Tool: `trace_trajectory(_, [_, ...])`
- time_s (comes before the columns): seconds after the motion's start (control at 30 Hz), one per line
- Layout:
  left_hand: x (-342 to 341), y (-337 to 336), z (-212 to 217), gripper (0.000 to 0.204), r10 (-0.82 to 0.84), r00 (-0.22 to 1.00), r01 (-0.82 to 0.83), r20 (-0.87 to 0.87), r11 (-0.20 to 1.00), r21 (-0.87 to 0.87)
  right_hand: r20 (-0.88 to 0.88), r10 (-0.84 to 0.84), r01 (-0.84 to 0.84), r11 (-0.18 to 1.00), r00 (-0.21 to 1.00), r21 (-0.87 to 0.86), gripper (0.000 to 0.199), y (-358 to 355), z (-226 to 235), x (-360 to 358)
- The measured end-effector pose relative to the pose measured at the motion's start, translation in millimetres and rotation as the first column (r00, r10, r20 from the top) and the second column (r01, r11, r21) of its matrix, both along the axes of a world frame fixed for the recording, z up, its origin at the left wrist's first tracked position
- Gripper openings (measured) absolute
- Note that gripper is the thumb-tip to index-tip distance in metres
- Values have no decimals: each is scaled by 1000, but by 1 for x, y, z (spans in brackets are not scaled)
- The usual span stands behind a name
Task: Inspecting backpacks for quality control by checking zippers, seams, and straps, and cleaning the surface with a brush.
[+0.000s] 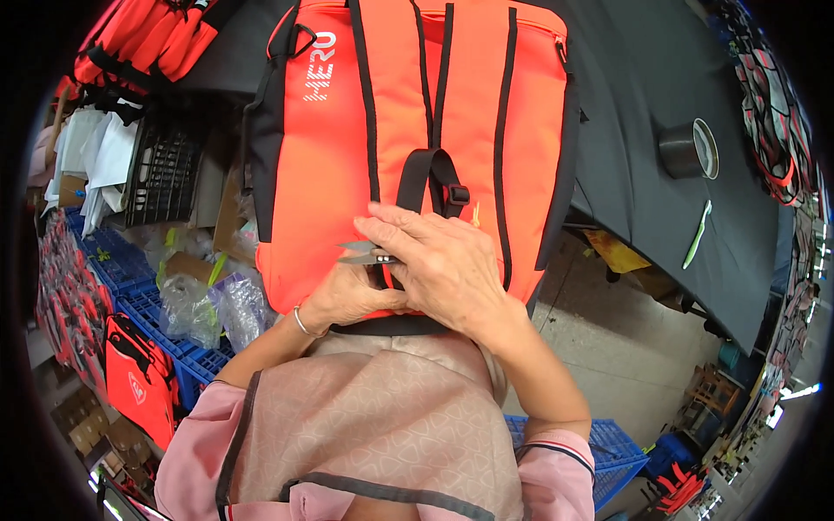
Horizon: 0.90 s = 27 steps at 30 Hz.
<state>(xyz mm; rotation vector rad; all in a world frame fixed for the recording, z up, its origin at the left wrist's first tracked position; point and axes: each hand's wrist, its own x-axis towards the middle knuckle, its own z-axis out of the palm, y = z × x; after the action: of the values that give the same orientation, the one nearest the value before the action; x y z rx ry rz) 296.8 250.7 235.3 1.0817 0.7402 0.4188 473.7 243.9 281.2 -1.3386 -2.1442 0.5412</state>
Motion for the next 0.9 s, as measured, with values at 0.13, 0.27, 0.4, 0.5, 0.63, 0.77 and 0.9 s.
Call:
trace_trajectory(0.13, [-10,-2,-5,39,62,989,-30,133,972,-234,244,-96,127,985,965,-115,26,-9,6,15])
trace_trajectory(0.27, [-13,0,-3,41,171,972,-53,158,822,-566,-50,-342,314,906,939,-284,20,-47,-2,24])
trace_trajectory(0.4, [0,-7,8,33,300,946,-163,123,767,-621,-301,-612,313,694,731,-649,13,-83,-3,7])
trace_trajectory(0.5, [4,-8,0,23,153,983,-122,98,956,-267,-359,-742,288,587,567,-757,9,-87,6,5])
trace_trajectory(0.63, [9,-15,-1,14,162,984,-138,-79,959,246,-480,-804,251,575,351,-779,12,-83,27,18])
trace_trajectory(0.77, [21,-17,-4,12,208,978,-180,-21,888,423,-337,-560,430,815,757,-389,17,-71,17,10])
trace_trajectory(0.9, [25,-17,-8,20,245,969,-210,24,769,604,-229,-477,456,879,849,-142,31,-73,0,4])
